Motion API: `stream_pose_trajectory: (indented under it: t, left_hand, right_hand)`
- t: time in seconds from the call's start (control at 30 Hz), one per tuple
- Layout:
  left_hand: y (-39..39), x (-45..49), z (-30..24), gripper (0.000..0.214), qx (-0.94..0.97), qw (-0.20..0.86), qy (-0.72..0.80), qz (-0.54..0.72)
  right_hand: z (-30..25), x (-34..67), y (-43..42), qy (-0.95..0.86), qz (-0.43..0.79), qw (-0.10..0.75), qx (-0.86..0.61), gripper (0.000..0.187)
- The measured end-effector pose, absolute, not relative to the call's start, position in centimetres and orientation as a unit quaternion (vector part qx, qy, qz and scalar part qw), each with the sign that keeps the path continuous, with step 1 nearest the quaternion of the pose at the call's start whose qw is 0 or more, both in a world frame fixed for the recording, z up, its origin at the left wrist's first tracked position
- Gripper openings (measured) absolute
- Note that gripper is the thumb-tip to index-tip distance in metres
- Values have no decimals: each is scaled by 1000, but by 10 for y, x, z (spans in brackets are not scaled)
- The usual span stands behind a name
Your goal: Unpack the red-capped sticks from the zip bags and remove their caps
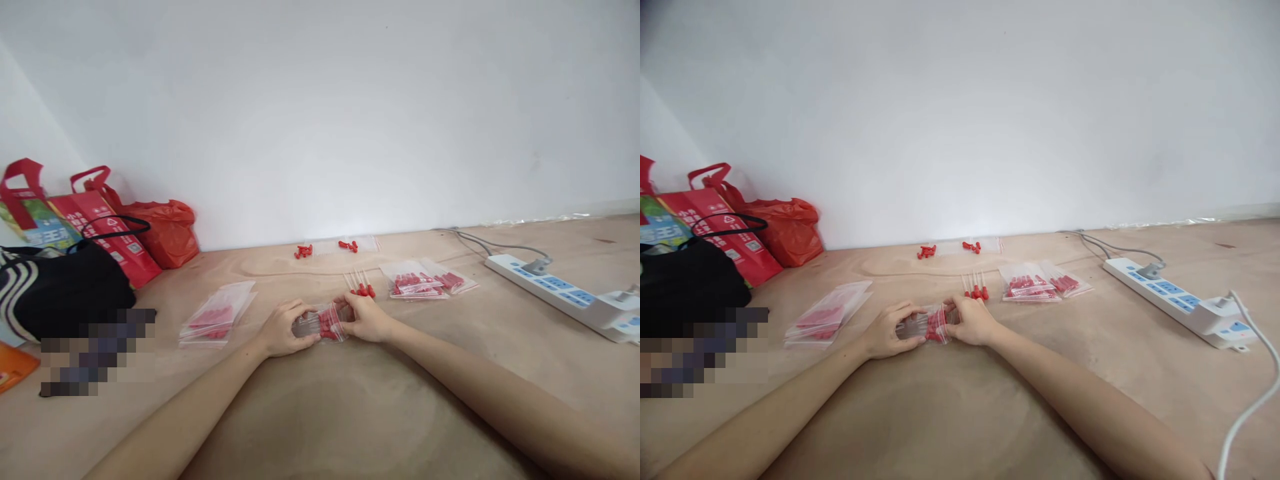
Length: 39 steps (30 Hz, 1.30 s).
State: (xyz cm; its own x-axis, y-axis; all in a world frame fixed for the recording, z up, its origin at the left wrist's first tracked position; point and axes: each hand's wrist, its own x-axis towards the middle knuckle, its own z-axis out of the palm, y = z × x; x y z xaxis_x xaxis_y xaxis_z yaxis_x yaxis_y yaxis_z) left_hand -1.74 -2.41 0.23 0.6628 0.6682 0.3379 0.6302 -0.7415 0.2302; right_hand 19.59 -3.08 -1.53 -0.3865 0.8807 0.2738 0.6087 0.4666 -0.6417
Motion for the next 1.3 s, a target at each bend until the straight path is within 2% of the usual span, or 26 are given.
stream_pose_trajectory:
  t: [0.07,0.23,0.43,0.6,0.77,0.97,1.3]
  left_hand:
    - [-23,-18,1,37,914,43,348,203]
    - [-24,-18,2,35,917,48,340,204]
    - [-24,-18,3,37,918,61,338,200]
    - [-25,-18,3,36,917,67,340,199]
    - [-25,-17,5,35,916,72,339,202]
    - [-25,-19,3,33,917,73,340,197]
    - [-24,-19,2,31,917,66,349,179]
  right_hand:
    - [-13,195,-32,-801,234,292,-468,39]
    - [-14,189,-35,-777,287,284,-483,23]
    - [-22,184,-34,-731,372,319,-475,25]
    - [-22,184,-35,-755,367,310,-447,13]
    - [-22,184,-37,-751,376,327,-433,13]
    - [-18,187,-30,-675,499,343,-422,14]
    - [8,207,-24,-544,627,304,-467,18]
